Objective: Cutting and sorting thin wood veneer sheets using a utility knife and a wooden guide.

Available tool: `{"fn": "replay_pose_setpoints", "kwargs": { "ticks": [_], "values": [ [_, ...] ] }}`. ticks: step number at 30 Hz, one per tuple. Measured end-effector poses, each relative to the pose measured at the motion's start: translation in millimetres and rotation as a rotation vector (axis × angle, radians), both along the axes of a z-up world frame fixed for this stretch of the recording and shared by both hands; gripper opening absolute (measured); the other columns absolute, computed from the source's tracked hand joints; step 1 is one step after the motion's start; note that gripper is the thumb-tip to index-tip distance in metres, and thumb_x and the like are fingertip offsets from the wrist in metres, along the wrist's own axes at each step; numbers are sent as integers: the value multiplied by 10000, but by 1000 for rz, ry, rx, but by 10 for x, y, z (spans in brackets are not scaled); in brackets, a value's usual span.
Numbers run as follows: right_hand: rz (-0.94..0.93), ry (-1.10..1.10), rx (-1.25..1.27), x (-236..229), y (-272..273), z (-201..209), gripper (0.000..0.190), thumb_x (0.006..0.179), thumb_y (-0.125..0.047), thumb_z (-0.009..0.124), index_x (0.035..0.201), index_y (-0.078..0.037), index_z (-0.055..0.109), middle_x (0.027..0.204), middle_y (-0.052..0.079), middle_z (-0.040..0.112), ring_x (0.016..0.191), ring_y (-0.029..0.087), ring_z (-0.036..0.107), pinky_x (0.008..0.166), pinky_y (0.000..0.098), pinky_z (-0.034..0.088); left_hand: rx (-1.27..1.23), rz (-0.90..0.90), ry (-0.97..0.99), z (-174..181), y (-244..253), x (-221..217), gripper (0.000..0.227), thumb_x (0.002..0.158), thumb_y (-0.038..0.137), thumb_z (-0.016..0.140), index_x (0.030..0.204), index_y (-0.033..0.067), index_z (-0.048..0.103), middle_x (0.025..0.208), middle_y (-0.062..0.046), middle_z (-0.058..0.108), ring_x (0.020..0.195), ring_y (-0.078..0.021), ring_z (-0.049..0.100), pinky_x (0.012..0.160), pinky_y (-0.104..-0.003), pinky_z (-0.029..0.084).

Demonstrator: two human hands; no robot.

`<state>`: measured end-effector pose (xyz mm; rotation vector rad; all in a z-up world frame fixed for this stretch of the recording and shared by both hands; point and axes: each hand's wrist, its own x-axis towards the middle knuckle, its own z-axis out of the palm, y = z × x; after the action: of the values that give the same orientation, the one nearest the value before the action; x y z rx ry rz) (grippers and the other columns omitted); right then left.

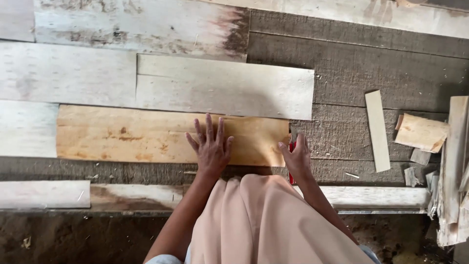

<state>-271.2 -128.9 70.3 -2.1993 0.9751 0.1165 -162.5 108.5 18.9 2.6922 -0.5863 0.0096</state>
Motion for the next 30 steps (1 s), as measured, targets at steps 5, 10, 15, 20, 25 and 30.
{"fn": "replay_pose_setpoints", "kwargs": {
  "ticks": [5,10,15,20,25,30],
  "values": [
    [47,-121,-138,-205,-24,-404,502,864,-356,758,1220,-88,527,1107,228,573,1045,508,612,868,613,494,-26,5,-34,-158,91,-58,670,1010,540,478,1602,247,367,1685,-168,235,1532,-504,118,1112,-777,50],
    [173,-213,-463,-131,247,-598,351,943,-237,715,1256,-150,583,1048,83,533,924,340,677,690,470,569,-26,109,-52,-229,391,63,640,1034,549,428,1602,261,370,1697,-159,204,1542,-496,87,1114,-776,42],
    [680,-105,-491,308,1057,-421,492,928,-262,687,1391,-263,521,1478,91,387,898,369,729,602,524,643,23,329,-36,-210,977,345,638,1053,577,373,1608,261,361,1693,-160,188,1527,-515,85,1110,-794,99],
    [812,46,-297,773,1618,95,652,912,-360,711,1498,-369,426,1634,148,225,1131,467,645,811,635,609,35,403,18,-211,1349,443,660,1036,634,342,1593,282,382,1698,-149,176,1527,-520,67,1107,-807,103],
    [798,270,-256,936,1755,152,673,900,-408,718,1505,-387,425,1697,118,115,1143,461,652,881,654,578,41,401,61,-187,1439,462,658,1017,653,365,1573,304,407,1695,-138,199,1529,-514,112,1119,-798,126],
    [762,285,-302,952,1816,102,671,877,-405,750,1488,-317,485,1694,143,134,1024,488,696,856,626,591,55,389,83,-350,1411,460,652,1021,654,314,1598,352,326,1713,-121,133,1545,-497,44,1118,-806,96]
  ]
}}
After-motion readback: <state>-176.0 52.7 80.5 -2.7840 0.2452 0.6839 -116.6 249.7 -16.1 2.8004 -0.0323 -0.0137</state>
